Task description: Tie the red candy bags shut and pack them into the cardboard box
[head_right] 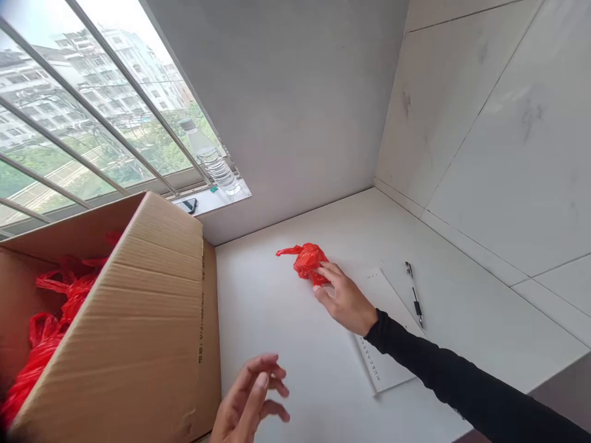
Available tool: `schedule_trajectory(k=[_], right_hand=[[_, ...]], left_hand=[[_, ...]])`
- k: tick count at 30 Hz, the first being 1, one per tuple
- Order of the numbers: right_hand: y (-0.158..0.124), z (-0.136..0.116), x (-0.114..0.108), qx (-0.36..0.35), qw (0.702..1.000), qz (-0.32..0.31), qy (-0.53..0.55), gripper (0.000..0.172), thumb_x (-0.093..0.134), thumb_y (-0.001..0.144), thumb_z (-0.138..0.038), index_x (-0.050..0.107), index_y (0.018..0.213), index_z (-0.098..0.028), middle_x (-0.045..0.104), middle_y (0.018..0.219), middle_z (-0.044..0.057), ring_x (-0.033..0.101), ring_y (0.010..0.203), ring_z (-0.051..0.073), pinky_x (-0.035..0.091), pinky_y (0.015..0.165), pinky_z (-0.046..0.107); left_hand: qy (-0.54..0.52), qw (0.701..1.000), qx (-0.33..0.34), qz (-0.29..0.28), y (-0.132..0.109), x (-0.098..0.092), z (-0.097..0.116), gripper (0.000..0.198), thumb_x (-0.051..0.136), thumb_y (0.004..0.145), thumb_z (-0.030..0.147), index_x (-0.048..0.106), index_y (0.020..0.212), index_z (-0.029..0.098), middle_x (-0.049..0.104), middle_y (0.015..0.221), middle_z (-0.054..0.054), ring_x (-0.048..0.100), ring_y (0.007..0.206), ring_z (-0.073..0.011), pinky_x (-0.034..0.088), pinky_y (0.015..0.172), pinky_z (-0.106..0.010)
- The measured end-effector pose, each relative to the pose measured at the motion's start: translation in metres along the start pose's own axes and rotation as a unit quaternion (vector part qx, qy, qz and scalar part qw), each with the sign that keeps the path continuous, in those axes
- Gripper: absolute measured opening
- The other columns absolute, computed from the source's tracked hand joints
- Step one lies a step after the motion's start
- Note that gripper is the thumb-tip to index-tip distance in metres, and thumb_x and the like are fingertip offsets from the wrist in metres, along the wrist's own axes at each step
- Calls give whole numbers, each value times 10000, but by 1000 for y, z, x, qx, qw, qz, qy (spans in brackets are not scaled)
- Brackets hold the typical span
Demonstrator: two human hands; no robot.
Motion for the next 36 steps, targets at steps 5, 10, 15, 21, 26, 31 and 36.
schedule_trajectory(k=[5, 10, 15, 21, 26, 31, 36], right_hand=[[-91, -32, 49, -12, 995, -96, 31, 415, 499, 963, -235, 542, 1376, -248, 487, 1475, 104, 489, 1353, 251, 467, 1106, 428], [-123, -45, 52, -12, 987, -157, 28, 346, 467, 982, -221, 645, 1269, -297, 582, 1397, 61, 572, 1268, 231, 518, 1044, 395], [-92, -33, 41, -101, 989, -60, -90, 503, 435, 938, -108, 517, 1401, -286, 530, 1432, 70, 469, 1333, 246, 426, 1117, 475], [-70, -11, 38, -91, 980, -78, -161, 287, 465, 925, -145, 643, 1133, -231, 700, 1048, 47, 607, 980, 227, 512, 940, 441], [-77, -1, 13, 3, 982, -12, -188, 276, 456, 936, -192, 617, 1160, -198, 662, 959, 70, 603, 884, 233, 546, 803, 433], [-79, -11, 22, -48, 977, -64, -199, 439, 524, 933, -233, 518, 1369, -284, 586, 1271, 73, 503, 1199, 258, 437, 1041, 471], [-74, -16, 19, 24, 990, -48, -129, 197, 471, 1000, -386, 614, 997, -251, 662, 988, 36, 592, 948, 215, 489, 877, 387]], left_hand=[[38, 995, 88, 24, 27, 23, -21, 491, 647, 868, 531, 582, 1286, 282, 595, 1336, -103, 589, 1211, -277, 548, 923, -390], [81, 989, 111, 62, 26, 9, -38, 333, 674, 854, 485, 651, 1012, 192, 692, 1079, -97, 637, 1063, -264, 489, 961, -385], [93, 989, 118, -2, 4, -1, -31, 287, 625, 898, 459, 666, 1001, 194, 716, 1014, -78, 670, 948, -238, 529, 832, -325], [138, 981, 131, 29, 2, -22, -34, 287, 611, 903, 461, 665, 973, 188, 707, 988, -79, 662, 898, -228, 530, 769, -311], [169, 966, 137, 140, 4, -42, -47, 328, 540, 920, 495, 640, 1002, 194, 681, 1045, -105, 650, 960, -256, 527, 811, -370], [313, 903, 276, 99, -6, -9, -33, 422, 632, 884, 351, 608, 1300, 286, 566, 1398, -87, 452, 1332, -300, 308, 1137, -509], [341, 888, 287, 109, 7, -6, -31, 136, 601, 920, 338, 712, 903, 259, 715, 937, -34, 623, 973, -248, 424, 1000, -457]])
Point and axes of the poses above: each hand's wrist, its own y-axis towards the middle knuckle, its own x-axis out of the palm, z = x × y, the point moved 1 cm from there along y, towards the middle knuckle
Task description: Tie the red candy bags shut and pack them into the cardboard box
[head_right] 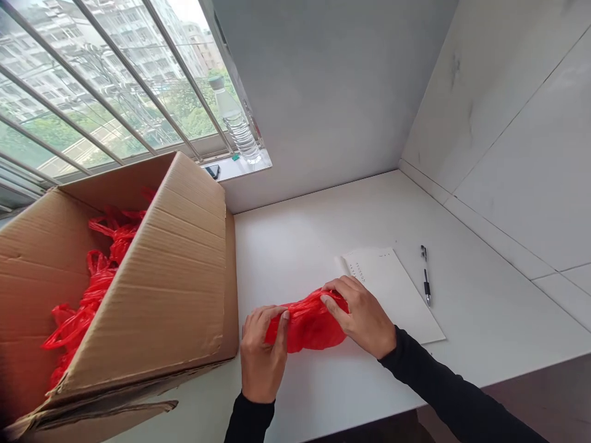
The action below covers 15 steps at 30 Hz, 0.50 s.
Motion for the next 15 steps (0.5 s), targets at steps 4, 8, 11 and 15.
schedule_trajectory(k=[4, 8, 11, 15], right_hand=[[-7, 14, -16, 123, 989, 40, 77, 228, 456, 1000, -465, 549, 1048, -263, 654, 933, 13, 611, 845, 196, 487, 761, 344], [-14, 16, -19, 155, 983, 15, 100, 263, 521, 968, -502, 521, 1102, -275, 658, 1005, 9, 615, 901, 190, 481, 799, 339], [-17, 8, -20, 151, 982, -12, 109, 283, 516, 964, -546, 547, 1000, -267, 654, 907, -10, 602, 812, 173, 473, 743, 323], [-20, 4, -27, 163, 977, 10, 134, 317, 476, 977, -568, 560, 952, -263, 634, 840, -14, 585, 758, 172, 463, 684, 318]], left_hand=[[-25, 993, -92, 67, -4, -7, -13, 233, 482, 986, 394, 636, 1004, 221, 689, 960, -62, 648, 888, -226, 508, 772, -353], [-34, 994, -95, 41, -8, -5, 0, 361, 526, 959, 428, 555, 1267, 242, 653, 1147, -87, 634, 1044, -250, 519, 852, -379], [33, 999, -9, 3, -5, -1, 12, 476, 689, 857, 380, 561, 1299, 258, 617, 1146, -85, 588, 1068, -276, 481, 931, -449], [38, 997, 48, 36, -1, -6, 13, 159, 596, 919, 228, 678, 1054, 243, 586, 1075, -68, 583, 1003, -231, 496, 847, -377]])
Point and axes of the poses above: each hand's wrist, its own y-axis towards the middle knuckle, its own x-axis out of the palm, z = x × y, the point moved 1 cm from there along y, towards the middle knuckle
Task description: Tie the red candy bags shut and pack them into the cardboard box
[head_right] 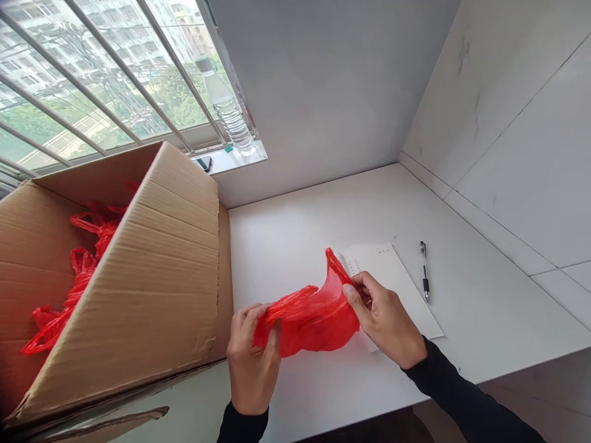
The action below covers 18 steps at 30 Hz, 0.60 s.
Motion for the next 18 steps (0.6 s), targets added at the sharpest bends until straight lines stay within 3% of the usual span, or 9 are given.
schedule_trajectory(k=[4, 8, 10, 12, 13, 15, 18], right_hand=[[-5, 6, -10, -2, 998, 55, 36, 291, 473, 986, -549, 557, 992, -270, 635, 894, -4, 595, 810, 182, 478, 741, 337], [-17, 5, -13, -27, 995, 100, 7, 205, 521, 985, -450, 543, 1107, -285, 629, 1081, 24, 616, 961, 211, 483, 845, 388], [-28, -2, -13, -95, 977, 189, -5, 251, 604, 944, -354, 523, 1173, -289, 580, 1188, 44, 587, 1082, 234, 467, 922, 420], [-38, -16, -10, -216, 941, 261, 5, 331, 648, 898, -216, 508, 1189, -285, 558, 1140, 39, 574, 1079, 226, 467, 938, 418], [-41, -23, -8, -280, 927, 248, 4, 348, 632, 889, -149, 505, 1186, -279, 560, 1091, 34, 578, 1045, 214, 479, 919, 403], [-42, -37, 2, -367, 919, 135, -43, 325, 564, 908, -80, 511, 1176, -256, 587, 1027, 34, 589, 989, 202, 503, 865, 377], [-31, -45, 18, -346, 916, -38, -201, 204, 432, 990, -125, 567, 1118, -210, 653, 993, 59, 614, 945, 216, 507, 846, 393]], left_hand=[[45, 996, 6, 74, -3, -12, 5, 162, 602, 926, 266, 720, 1030, 227, 514, 1072, -81, 536, 988, -232, 465, 869, -381], [-32, 997, -64, 22, -4, -17, 15, 194, 536, 971, 302, 708, 1057, 269, 591, 952, -41, 588, 869, -191, 478, 731, -299], [-92, 989, -111, -5, -4, -17, 19, 216, 505, 987, 309, 684, 1105, 283, 663, 1050, -35, 628, 965, -198, 496, 780, -295], [-133, 982, -132, -13, -4, -16, 21, 208, 532, 970, 321, 667, 1122, 275, 676, 1117, -37, 634, 1034, -210, 507, 851, -310], [-148, 979, -136, -15, -3, -15, 22, 191, 562, 952, 324, 659, 1105, 264, 675, 1092, -37, 643, 1005, -207, 517, 838, -309], [-160, 977, -142, 2, -2, -13, 24, 145, 644, 894, 325, 636, 1014, 243, 657, 957, -20, 647, 852, -183, 531, 724, -279], [-169, 971, -165, 37, 0, -10, 23, 162, 721, 824, 318, 592, 867, 229, 588, 781, 12, 589, 660, -146, 501, 587, -251]])
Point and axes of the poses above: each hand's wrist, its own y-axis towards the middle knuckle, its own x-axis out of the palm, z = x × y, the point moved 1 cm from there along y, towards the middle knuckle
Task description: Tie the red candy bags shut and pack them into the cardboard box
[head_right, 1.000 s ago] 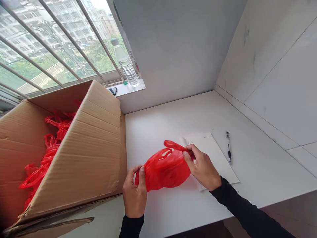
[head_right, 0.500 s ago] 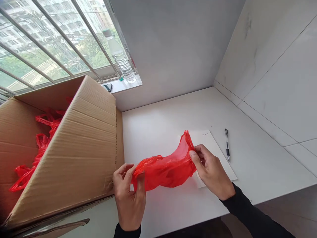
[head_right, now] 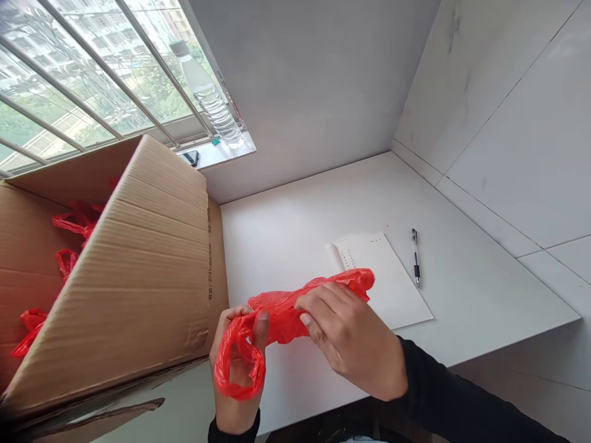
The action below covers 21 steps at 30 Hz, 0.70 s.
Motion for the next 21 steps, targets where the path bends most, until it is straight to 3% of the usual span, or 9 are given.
schedule_trajectory(k=[3, 9, 13, 15, 21], right_hand=[[10, 7, 10, 68, 991, -102, -54, 291, 316, 1033, -186, 607, 1015, -194, 672, 917, 63, 630, 843, 214, 507, 804, 395], [10, 17, 14, 150, 954, -222, -132, 338, 276, 1011, -191, 555, 822, -207, 628, 752, 49, 587, 623, 210, 417, 598, 354], [13, 23, 14, 182, 941, -248, -143, 267, 292, 1004, -195, 556, 1046, -189, 610, 659, 33, 565, 513, 211, 294, 480, 319], [18, 25, 17, 187, 937, -254, -152, 264, 303, 995, -174, 528, 1133, -170, 594, 609, 19, 544, 463, 211, 255, 453, 315], [38, 29, 45, 158, 929, -292, -167, 184, 495, 918, -128, 576, 1078, -164, 707, 814, 98, 685, 686, 261, 324, 536, 306]], left_hand=[[-54, 998, -33, -17, 1, 2, -1, 146, 696, 831, 324, 604, 897, 231, 624, 828, -12, 631, 715, -171, 541, 621, -270], [-148, 985, -79, -28, -2, -3, 5, 222, 665, 833, 342, 641, 1031, 246, 672, 1082, -66, 671, 995, -246, 585, 796, -338], [-134, 987, -43, -78, -6, -7, 12, 306, 644, 861, 378, 632, 1143, 259, 656, 1202, -75, 638, 1113, -259, 551, 917, -354], [-129, 987, -39, -92, -7, -8, 11, 328, 660, 852, 403, 632, 1143, 253, 662, 1203, -78, 643, 1106, -267, 552, 906, -351], [-176, 974, -106, -96, -3, -1, -3, 267, 654, 890, 427, 621, 1041, 209, 682, 1041, -66, 652, 972, -223, 539, 775, -290]])
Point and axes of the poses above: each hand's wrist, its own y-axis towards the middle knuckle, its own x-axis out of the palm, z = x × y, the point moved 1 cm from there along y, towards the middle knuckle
